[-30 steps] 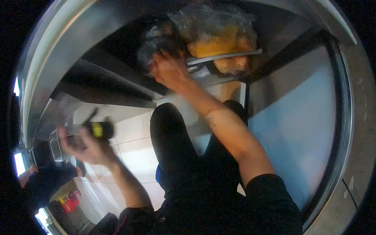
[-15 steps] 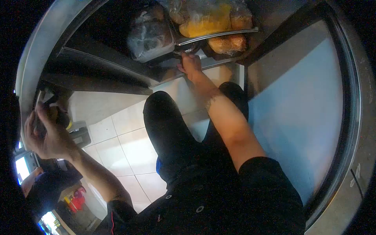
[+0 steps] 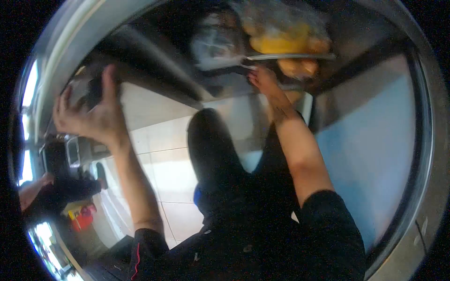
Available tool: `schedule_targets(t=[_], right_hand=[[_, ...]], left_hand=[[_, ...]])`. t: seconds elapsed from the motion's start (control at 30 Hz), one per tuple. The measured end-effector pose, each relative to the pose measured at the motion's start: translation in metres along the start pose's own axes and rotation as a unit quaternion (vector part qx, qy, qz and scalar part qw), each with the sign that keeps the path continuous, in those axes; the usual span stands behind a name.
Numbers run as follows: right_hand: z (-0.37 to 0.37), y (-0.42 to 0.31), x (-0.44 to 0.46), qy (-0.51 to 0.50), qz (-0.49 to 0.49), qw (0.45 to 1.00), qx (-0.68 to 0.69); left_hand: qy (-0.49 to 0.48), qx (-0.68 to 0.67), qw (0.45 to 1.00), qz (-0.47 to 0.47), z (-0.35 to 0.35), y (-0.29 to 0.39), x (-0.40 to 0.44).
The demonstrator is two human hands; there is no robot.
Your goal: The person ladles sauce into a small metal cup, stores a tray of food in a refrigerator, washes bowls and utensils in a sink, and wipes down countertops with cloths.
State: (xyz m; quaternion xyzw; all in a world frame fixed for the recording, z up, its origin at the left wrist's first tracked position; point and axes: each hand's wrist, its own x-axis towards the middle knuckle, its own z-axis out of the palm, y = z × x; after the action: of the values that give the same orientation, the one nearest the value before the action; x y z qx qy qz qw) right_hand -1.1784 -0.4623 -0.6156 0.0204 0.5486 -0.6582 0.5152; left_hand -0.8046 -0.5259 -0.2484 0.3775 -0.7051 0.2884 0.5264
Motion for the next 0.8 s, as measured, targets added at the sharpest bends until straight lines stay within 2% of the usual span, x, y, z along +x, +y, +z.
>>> schedule_targets(t=[0.03,0.07,0.13,0.2,0.27,0.33,0.43,0.5,0.53,0.57,0.6,0.63,0.7,0.73,0.77,0.8], right_hand=[[-0.003,0.005,0.004,0.006,-0.014,1.0,0.007],[-0.003,0.003,-0.007,-0.023,0.024,0.999,-0.03],[0.008,0.019,-0.017,0.0,0.026,0.999,-0.047],[-0.017,0.05,-0.016,-0.094,0.084,0.992,-0.009],[0.0,0.049,-0.057,-0.064,0.059,0.995,-0.049],[0.005,0.056,-0.068,-0.047,0.044,0.994,-0.083],[0.002,0.063,-0.089,-0.065,0.097,0.987,-0.111],[0.013,0.06,-0.101,-0.009,0.074,0.988,-0.133],[0.027,0.056,-0.111,-0.023,0.073,0.988,-0.136],[0.041,0.052,-0.122,-0.04,-0.096,0.976,-0.191],[0.057,0.044,-0.138,-0.053,-0.265,0.934,-0.234],[0.081,0.032,-0.168,-0.164,-0.319,0.908,-0.215],[0.138,0.009,-0.224,-0.281,-0.328,0.861,-0.269],[0.164,0.011,-0.232,-0.319,-0.385,0.822,-0.274],[0.19,0.0,-0.247,-0.263,-0.477,0.726,-0.419],[0.211,0.008,-0.246,-0.25,-0.462,0.758,-0.387]], left_hand=[[-0.004,0.006,1.0,-0.013,0.001,0.002,-0.001],[-0.006,0.021,1.0,-0.013,0.001,0.002,0.002],[-0.015,-0.101,0.986,-0.134,0.005,0.021,0.001],[-0.021,-0.102,0.986,-0.129,0.006,0.028,-0.002],[-0.066,-0.112,0.979,-0.156,0.007,0.028,-0.001],[-0.07,-0.1,0.982,-0.146,0.006,0.028,0.0],[-0.079,-0.085,0.986,-0.123,0.004,0.024,-0.003],[-0.058,-0.069,0.992,-0.088,0.001,0.021,-0.001],[-0.051,-0.056,0.993,-0.085,0.003,0.018,-0.002],[-0.025,-0.097,0.991,-0.087,0.01,0.017,-0.006],[0.002,-0.138,0.987,-0.085,0.014,0.018,-0.008],[-0.013,-0.133,0.986,-0.102,0.01,0.022,-0.007],[-0.022,-0.139,0.981,-0.133,0.007,0.028,-0.004],[-0.015,-0.154,0.977,-0.148,0.008,0.028,-0.003],[0.008,-0.124,0.984,-0.129,0.012,0.023,-0.012],[0.022,-0.124,0.985,-0.121,0.013,0.021,-0.016]])
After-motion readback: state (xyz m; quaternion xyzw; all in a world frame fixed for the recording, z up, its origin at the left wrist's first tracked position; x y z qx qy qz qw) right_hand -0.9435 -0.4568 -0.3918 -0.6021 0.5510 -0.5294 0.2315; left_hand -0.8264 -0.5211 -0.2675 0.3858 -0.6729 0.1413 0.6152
